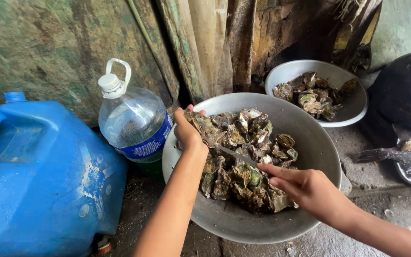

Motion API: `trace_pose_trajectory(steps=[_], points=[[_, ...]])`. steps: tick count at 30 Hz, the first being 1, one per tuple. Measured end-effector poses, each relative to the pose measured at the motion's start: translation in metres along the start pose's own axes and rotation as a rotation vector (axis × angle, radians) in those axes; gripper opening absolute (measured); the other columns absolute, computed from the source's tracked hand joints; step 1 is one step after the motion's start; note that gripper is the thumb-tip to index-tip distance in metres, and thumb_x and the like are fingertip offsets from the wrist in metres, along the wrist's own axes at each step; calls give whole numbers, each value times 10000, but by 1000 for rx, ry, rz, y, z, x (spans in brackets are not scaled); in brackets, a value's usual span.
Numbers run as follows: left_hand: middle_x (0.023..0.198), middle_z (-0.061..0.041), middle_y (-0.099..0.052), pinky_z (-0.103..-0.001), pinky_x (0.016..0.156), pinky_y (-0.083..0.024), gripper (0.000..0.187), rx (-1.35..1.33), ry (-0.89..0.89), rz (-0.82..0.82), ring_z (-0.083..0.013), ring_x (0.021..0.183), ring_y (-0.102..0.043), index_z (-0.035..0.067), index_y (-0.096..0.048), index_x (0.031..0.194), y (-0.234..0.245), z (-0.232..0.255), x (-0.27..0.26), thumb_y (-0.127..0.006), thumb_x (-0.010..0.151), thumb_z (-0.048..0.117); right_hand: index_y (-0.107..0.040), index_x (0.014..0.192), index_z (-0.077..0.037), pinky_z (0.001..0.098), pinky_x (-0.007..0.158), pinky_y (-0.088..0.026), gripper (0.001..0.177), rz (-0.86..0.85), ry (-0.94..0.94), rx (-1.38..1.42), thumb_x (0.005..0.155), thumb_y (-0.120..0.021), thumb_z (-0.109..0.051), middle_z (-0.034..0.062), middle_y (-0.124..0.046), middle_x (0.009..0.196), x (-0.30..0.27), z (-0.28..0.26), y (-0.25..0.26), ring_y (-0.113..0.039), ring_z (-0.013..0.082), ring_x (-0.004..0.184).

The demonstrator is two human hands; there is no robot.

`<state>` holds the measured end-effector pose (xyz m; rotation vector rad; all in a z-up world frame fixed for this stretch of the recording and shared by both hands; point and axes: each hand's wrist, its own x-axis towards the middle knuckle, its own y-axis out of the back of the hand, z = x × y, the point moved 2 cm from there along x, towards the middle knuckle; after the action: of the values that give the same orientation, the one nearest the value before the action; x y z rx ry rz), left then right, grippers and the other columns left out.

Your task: Shucking and prying open a bowl of raw oysters using a knife.

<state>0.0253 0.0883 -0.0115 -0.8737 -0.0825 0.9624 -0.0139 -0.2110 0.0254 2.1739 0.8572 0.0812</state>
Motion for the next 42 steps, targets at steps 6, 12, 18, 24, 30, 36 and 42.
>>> trace_pose_trajectory(steps=[6,12,18,24,30,36,42], points=[[913,-88,-673,-367,716,-556,335,-122,151,27,-221,773,-660,75,-613,940,17,-22,29,-517,947,396,-649,1418,-292,340,508,-336,448,-137,-343,381,980,-661,-384,-14,-434,564,-1,-12,3,-343,139,522],[954,-97,-692,-353,752,-556,387,-12,-26,46,-210,834,-686,52,-664,983,5,-14,4,-497,953,399,-606,1449,-433,434,472,-500,545,252,335,-588,906,-612,-396,25,-663,679,-10,-31,13,-625,244,530],[943,-90,-701,-369,753,-552,415,-33,-53,67,-218,864,-672,90,-668,1000,3,-14,-1,-494,933,461,-392,1539,-499,400,544,-537,559,83,40,-821,1012,-540,-383,-20,-624,781,-13,-35,11,-642,196,592],[922,-84,-698,-390,775,-557,346,-217,166,115,-210,844,-653,154,-595,898,6,-14,2,-478,929,478,-624,1449,-416,381,544,-527,437,15,-93,-192,1018,-658,-353,193,-591,638,-2,-18,17,-507,268,468],[921,-104,-696,-401,802,-547,333,-227,188,112,-228,858,-657,155,-607,893,6,-21,9,-478,922,460,-603,1429,-235,444,724,-584,363,238,776,-4,1071,-610,-298,188,-762,1056,5,-7,16,-736,269,891],[962,-76,-722,-364,827,-541,436,28,-142,-94,-200,925,-695,81,-698,1052,5,-4,7,-482,985,454,-515,1396,-577,362,717,-609,454,3,-162,-494,956,-585,-486,100,-788,804,-16,-41,24,-756,283,686],[948,-62,-751,-300,834,-561,380,643,-481,-827,-150,881,-711,62,-687,1111,2,28,-6,-486,1048,378,-503,1389,-607,362,627,-617,447,18,-258,-489,958,-594,-531,71,-717,614,-21,9,40,-719,241,521]])
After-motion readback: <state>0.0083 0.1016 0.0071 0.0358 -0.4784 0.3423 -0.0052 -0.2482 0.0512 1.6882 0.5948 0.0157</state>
